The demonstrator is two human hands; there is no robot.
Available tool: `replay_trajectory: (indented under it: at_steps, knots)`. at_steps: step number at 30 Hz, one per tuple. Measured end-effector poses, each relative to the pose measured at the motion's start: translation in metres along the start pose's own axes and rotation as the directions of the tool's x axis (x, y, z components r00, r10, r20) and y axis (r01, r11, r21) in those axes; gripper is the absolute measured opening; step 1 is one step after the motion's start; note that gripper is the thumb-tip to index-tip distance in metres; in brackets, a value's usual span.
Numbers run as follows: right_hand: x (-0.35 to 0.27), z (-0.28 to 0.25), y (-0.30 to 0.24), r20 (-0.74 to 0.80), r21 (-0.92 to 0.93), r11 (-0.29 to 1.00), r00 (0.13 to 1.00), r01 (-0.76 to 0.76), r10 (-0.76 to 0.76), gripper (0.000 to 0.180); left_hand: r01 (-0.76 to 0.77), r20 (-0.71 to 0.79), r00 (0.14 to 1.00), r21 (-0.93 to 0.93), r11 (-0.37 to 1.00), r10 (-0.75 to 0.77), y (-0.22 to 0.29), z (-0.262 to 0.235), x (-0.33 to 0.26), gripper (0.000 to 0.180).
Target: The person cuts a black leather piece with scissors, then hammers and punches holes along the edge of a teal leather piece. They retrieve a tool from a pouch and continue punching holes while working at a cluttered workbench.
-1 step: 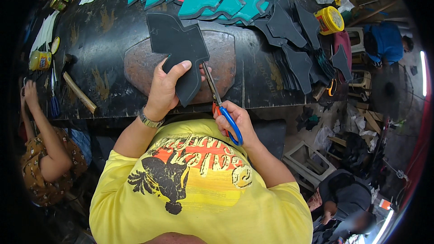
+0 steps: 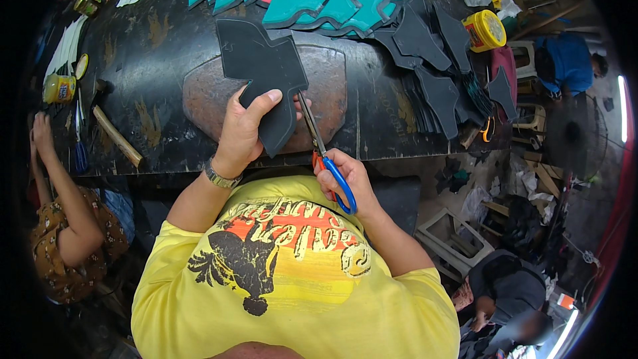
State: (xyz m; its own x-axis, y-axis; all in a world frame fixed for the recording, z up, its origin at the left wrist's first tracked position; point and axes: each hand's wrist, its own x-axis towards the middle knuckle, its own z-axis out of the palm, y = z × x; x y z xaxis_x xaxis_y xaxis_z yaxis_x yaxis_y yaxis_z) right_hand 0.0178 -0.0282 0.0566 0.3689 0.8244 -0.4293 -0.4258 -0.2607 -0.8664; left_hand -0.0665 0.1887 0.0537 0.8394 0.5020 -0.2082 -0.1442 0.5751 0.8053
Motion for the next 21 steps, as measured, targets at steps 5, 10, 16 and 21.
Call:
replay_trajectory:
  at_steps: [5,10,16,21]
  knots:
    - [0.0065,-0.0024,-0.0005,0.0,0.005,1.0,1.0,-0.001,0.001,0.061,-0.013,0.002,1.0,-0.006,1.0,0.013,-0.0005,-0.0015,0.006,0.028]
    - [0.009,-0.0033,0.0008,0.001,0.006,1.0,1.0,0.004,-0.004,0.061,-0.016,0.001,1.0,0.005,1.0,0.016,0.0004,-0.002,0.0075,0.029]
    - [0.0088,-0.003,0.0035,0.002,0.084,0.996,0.999,0.036,-0.036,0.023,-0.007,-0.006,1.0,0.02,1.0,0.008,0.0002,-0.0021,0.0087,0.028]
    - [0.0067,-0.0011,0.0017,-0.011,-0.016,1.0,1.0,0.013,-0.013,0.053,0.0,-0.007,1.0,-0.008,1.0,0.0,-0.001,-0.0025,0.0102,0.028]
